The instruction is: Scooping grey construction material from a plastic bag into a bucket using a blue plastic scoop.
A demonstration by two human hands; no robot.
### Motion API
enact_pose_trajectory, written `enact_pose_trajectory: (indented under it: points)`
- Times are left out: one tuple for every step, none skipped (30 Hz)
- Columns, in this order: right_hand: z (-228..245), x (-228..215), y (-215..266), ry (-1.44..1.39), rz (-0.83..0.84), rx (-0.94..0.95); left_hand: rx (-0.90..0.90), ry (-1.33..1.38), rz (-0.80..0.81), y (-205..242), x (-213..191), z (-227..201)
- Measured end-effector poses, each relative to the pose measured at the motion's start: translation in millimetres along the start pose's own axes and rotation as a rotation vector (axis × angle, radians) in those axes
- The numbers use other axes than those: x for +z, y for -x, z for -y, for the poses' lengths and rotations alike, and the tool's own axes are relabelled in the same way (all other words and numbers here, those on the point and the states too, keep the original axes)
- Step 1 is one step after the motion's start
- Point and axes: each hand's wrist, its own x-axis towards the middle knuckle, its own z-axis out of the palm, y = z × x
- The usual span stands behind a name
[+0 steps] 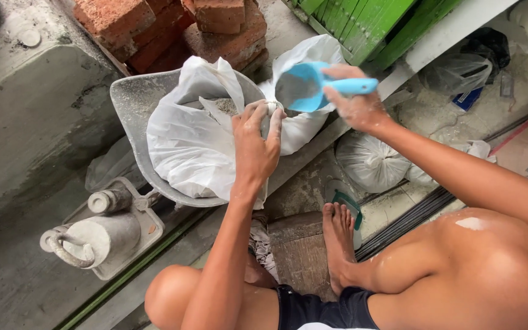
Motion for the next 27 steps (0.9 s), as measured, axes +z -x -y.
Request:
enact_pose_trajectory:
  points:
    - [2, 4, -1, 0.072, 0.086, -0.141, -0.021, 0.041, 0.015, 2, -5, -5]
    - [4, 7, -3, 0.146, 0.171, -0.285, -0.04, 0.082, 0.028, 4, -10, -11]
    - [17, 1, -5, 0.151, 0.171, -0.287, -0.038, 0.087, 0.025, 6, -11, -9]
    - [31, -4, -7, 0.197, 0.305, -0.394, -0.006, 0.09, 0.037, 8, -12, -7]
    - [44, -9, -9, 0.242, 0.44, -0.5, 0.027, 0.093, 0.049, 10, -13, -4]
    - [40, -10, -13, 0.244, 0.44, -0.5, 0.027, 0.095, 0.048, 10, -19, -11]
    - [35, -12, -17, 0.338, 0.418, -0.598, 0.032, 0.067, 0.075, 11, -24, -17]
    - [31, -13, -22, 0.431, 0.393, -0.697, 0.038, 0.039, 0.1, 12, -30, -22]
    - [42, -20, -26, 0.432, 0.393, -0.699, 0.039, 0.04, 0.098, 9, -29, -15]
    - [53, -26, -31, 0.244, 0.368, -0.641, 0.1, -0.045, 0.052, 8, -27, -7]
    - [66, -31, -35, 0.058, 0.34, -0.579, 0.161, -0.13, 0.007, 7, -27, 0]
    - [73, -39, -39, 0.054, 0.354, -0.591, 0.15, -0.134, -0.009, 3, -35, 0]
    - [81, -46, -42, 0.019, 0.28, -0.609, 0.214, -0.108, -0.142, -1, -44, 1]
    - [90, -52, -48, -0.017, 0.206, -0.628, 0.281, -0.085, -0.277, -5, -53, 1]
    - [101, -61, -51, -0.022, 0.22, -0.643, 0.273, -0.091, -0.296, -5, -62, 2]
    - [111, -72, -54, -0.002, 0.232, -0.678, 0.245, -0.137, -0.398, -7, -70, 3]
    - [121, -82, -57, 0.019, 0.243, -0.714, 0.217, -0.183, -0.5, -8, -78, 3]
    - [126, -91, -58, 0.019, 0.251, -0.728, 0.214, -0.185, -0.516, -8, -85, 4]
    - [130, -101, -58, 0.025, 0.228, -0.727, 0.135, -0.228, -0.514, -8, -93, 4]
    - [134, -109, -59, 0.029, 0.205, -0.727, 0.055, -0.271, -0.512, -8, -100, 5]
    - [143, -116, -60, 0.027, 0.214, -0.743, 0.051, -0.273, -0.529, -8, -102, 12]
    - [151, -122, -60, 0.102, 0.21, -0.74, -0.032, -0.289, -0.447, -9, -106, 18]
    - [158, -128, -61, 0.178, 0.206, -0.736, -0.114, -0.303, -0.364, -10, -110, 24]
    - [173, -123, -55, 0.169, 0.207, -0.746, -0.114, -0.311, -0.373, -8, -114, 17]
    - [186, -118, -50, 0.212, 0.189, -0.767, -0.293, -0.33, -0.139, -6, -118, 10]
    - [199, -116, -40, 0.258, 0.171, -0.777, -0.466, -0.338, 0.11, -3, -119, 2]
    - [214, -100, -32, 0.254, 0.17, -0.776, -0.466, -0.342, 0.111, 4, -113, 8]
